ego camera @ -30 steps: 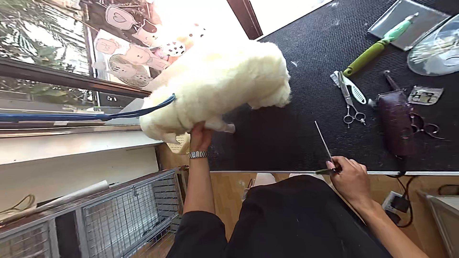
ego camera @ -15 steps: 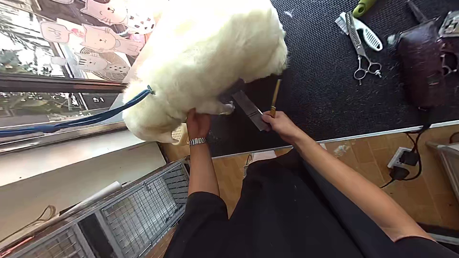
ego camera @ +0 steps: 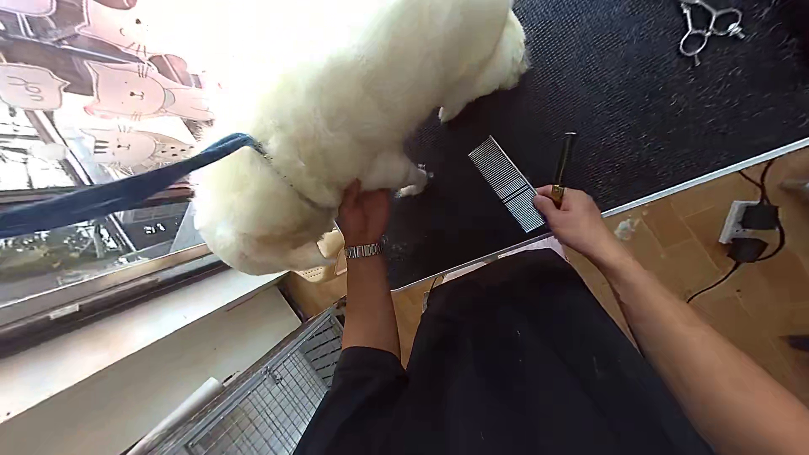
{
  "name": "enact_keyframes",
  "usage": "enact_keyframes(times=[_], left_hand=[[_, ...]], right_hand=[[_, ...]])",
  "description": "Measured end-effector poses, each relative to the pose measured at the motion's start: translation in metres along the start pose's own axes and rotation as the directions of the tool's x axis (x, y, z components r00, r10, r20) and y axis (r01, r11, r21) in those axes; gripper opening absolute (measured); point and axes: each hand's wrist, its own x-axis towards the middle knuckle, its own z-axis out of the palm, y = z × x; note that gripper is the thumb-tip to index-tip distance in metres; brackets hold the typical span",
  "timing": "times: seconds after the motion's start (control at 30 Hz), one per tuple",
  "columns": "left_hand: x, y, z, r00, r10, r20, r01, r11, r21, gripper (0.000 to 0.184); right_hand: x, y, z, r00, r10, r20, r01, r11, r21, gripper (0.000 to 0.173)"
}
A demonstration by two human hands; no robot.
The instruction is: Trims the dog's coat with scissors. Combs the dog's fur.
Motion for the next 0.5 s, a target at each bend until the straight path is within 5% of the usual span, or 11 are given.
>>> enact_keyframes(times=[0.1,0.23,0.4,0.5], left_hand=[[0.002,0.0,-0.004,0.999,-0.013,0.042,0.014,1.0,-0.003,0.034],[0.007,0.002,-0.004,0.995,-0.027,0.093,0.028,1.0,-0.009,0.032],[0.009,0.004,-0.004,0.989,-0.031,0.144,0.032,0.999,-0.002,0.04],[0.01,0.005,-0.006,0.984,-0.02,0.178,0.02,1.0,0.006,0.044]], right_hand=[[-0.013,-0.002,0.001,0.993,-0.102,-0.054,0.081,0.951,-0.299,0.036],[-0.016,-0.008,0.002,0.974,-0.134,-0.18,0.054,0.919,-0.391,0.033],[-0.024,-0.019,-0.017,0.939,-0.194,-0.286,0.076,0.924,-0.375,0.034],[-0.025,-0.035,-0.009,0.942,-0.14,-0.304,0.097,0.984,-0.151,0.041]])
